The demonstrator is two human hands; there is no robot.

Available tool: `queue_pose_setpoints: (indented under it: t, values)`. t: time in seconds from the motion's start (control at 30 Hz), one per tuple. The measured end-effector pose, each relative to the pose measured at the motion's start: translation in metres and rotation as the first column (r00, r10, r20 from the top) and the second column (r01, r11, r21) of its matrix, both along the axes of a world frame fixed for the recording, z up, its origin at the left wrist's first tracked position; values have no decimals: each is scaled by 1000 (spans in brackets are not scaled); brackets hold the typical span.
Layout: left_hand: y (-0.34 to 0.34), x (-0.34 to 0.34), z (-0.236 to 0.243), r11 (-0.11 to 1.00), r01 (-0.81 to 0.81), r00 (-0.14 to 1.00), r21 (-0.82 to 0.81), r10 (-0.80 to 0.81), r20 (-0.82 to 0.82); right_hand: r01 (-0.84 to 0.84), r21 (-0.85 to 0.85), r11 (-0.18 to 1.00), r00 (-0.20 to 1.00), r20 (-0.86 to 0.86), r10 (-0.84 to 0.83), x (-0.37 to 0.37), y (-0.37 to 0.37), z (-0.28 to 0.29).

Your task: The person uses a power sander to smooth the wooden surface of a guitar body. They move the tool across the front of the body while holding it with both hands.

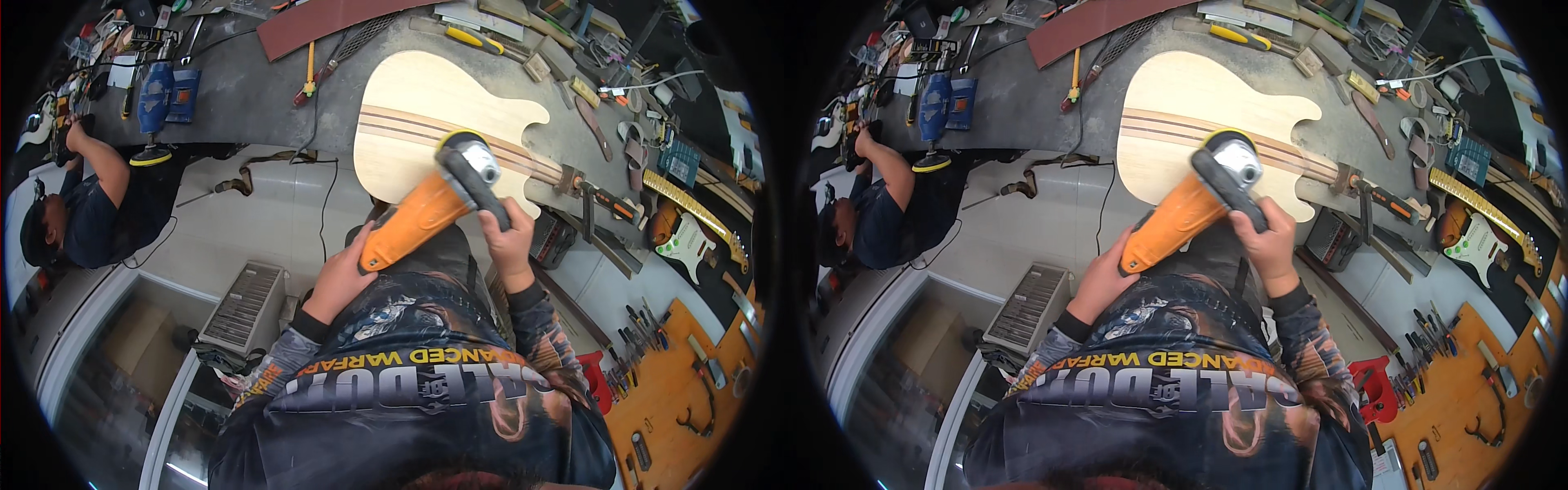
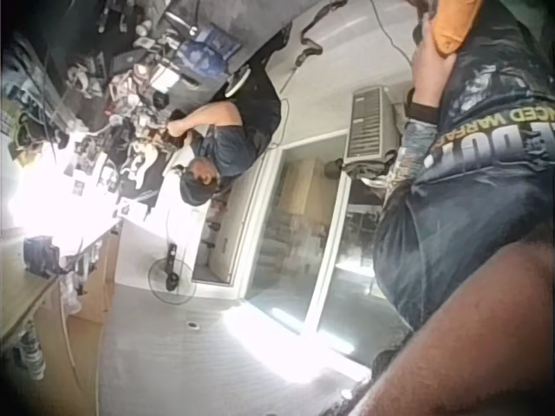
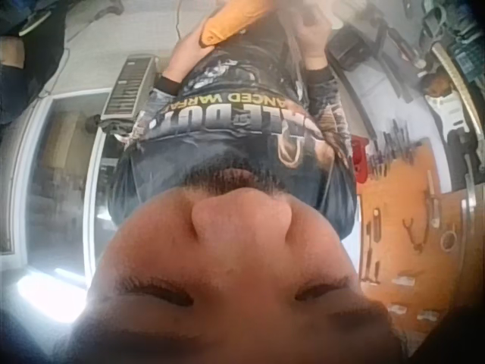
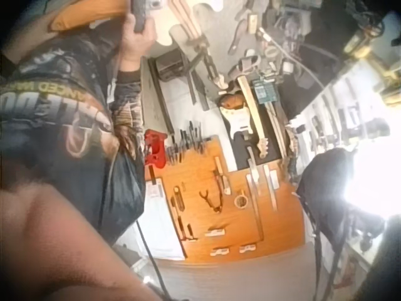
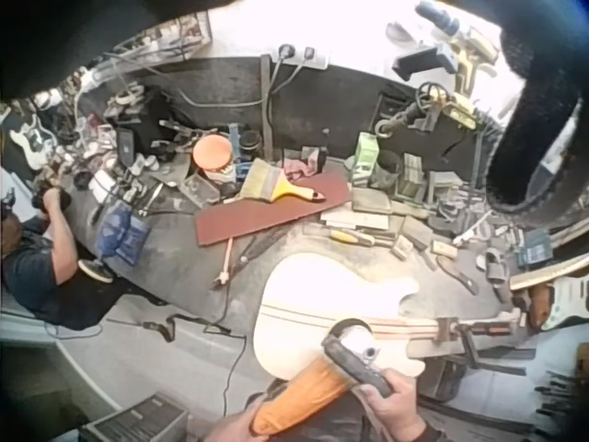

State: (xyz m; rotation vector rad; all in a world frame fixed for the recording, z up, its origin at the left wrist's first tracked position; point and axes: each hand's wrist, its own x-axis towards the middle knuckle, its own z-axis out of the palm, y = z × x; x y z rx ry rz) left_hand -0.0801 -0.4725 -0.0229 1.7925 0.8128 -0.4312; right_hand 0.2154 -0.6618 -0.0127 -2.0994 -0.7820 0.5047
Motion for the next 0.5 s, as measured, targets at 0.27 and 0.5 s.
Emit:
queue_pose_setpoints:
  t: [0.27, 0.5]
  values:
    - [-22, 17, 3, 1000, 7, 1000, 27, -8, 5, -18, 12, 1000, 1000, -25, 18, 21, -18, -2]
    - [-48, -21, 3, 928, -361, 932, 92, 360, 30, -321, 45, 946, 947, 3, 321, 19, 79, 1]
